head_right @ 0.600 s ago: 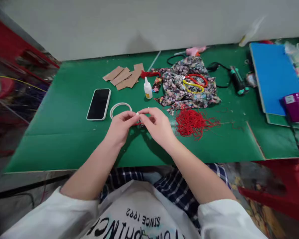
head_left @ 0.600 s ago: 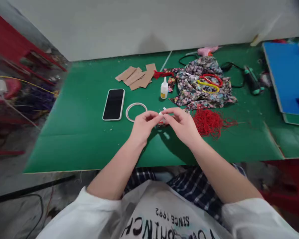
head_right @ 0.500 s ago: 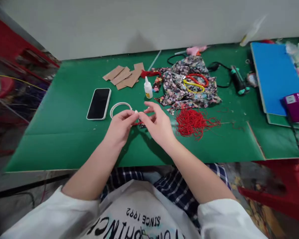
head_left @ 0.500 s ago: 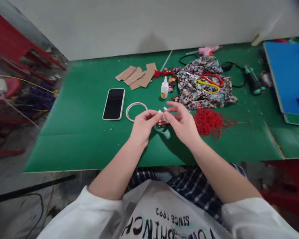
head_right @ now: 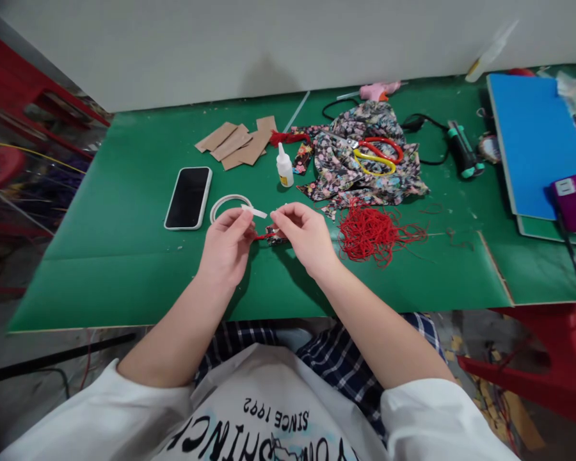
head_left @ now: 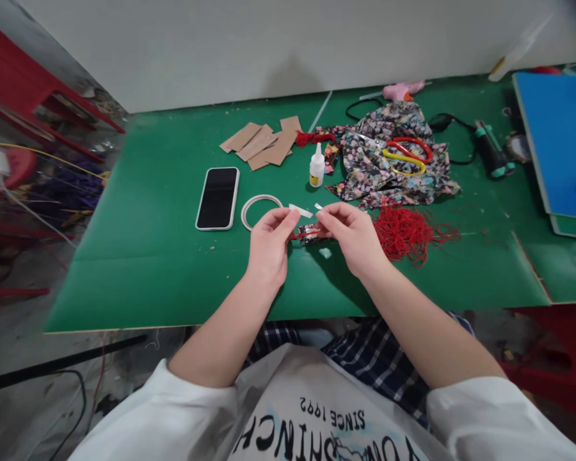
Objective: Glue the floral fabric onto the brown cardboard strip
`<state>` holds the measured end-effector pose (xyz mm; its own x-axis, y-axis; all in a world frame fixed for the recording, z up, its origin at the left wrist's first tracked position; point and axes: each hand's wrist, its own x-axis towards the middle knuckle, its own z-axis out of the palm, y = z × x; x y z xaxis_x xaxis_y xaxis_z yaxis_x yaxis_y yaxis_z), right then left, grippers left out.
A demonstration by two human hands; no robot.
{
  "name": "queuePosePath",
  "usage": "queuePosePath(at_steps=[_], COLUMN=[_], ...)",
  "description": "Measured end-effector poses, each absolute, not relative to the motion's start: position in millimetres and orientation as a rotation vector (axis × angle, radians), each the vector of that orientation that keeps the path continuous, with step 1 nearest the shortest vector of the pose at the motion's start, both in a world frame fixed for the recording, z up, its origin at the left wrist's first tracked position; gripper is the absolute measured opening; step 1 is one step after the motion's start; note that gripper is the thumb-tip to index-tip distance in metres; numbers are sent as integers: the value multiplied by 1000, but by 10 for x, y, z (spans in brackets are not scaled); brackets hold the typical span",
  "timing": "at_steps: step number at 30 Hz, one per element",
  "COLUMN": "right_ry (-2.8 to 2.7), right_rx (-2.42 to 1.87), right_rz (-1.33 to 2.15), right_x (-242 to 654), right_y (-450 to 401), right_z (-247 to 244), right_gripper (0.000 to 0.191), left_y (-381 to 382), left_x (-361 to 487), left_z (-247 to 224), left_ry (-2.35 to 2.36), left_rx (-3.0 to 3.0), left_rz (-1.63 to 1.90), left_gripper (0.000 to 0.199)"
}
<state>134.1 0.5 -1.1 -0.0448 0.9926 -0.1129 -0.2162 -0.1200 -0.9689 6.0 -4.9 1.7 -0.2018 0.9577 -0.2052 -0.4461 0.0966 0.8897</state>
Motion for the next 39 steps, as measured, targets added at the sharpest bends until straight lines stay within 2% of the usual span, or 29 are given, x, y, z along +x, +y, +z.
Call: queuePosePath(at_steps=[5,10,16,19,22,28,39], right_ry=[-1041,-1146,-1340,-1486,-1651,-1777,-1828], right_rx=[-1119,-1166,-1357,-1439,-1495,-1609,-1669], right_rz=[1475,1367,1075,1118,1129,1127,1079], right_x=[1322,1348,1596,1628,1562,1485,1505], right_y=[-10,5,115,169,196,218,235], right_z=[-18,-35,24,-15,-123,-275,-269], right_gripper=[17,15,12,15,20,27,26], left_y=[-74,-91,-72,-74,-82,-86,-68], left_x=[104,90,-214,-341,-380,-368,-390], left_z=[-12,-67,-118,-215,-331,-388,-391], left_ry=[1069,1156,1561,1496,1419,1511,1473], left_rx=[617,788,1700,2236,2482,2473,2523], left_rz=[1447,1431,1254,936,781,745,752], left_gripper=[24,16,16,19,22,15,17])
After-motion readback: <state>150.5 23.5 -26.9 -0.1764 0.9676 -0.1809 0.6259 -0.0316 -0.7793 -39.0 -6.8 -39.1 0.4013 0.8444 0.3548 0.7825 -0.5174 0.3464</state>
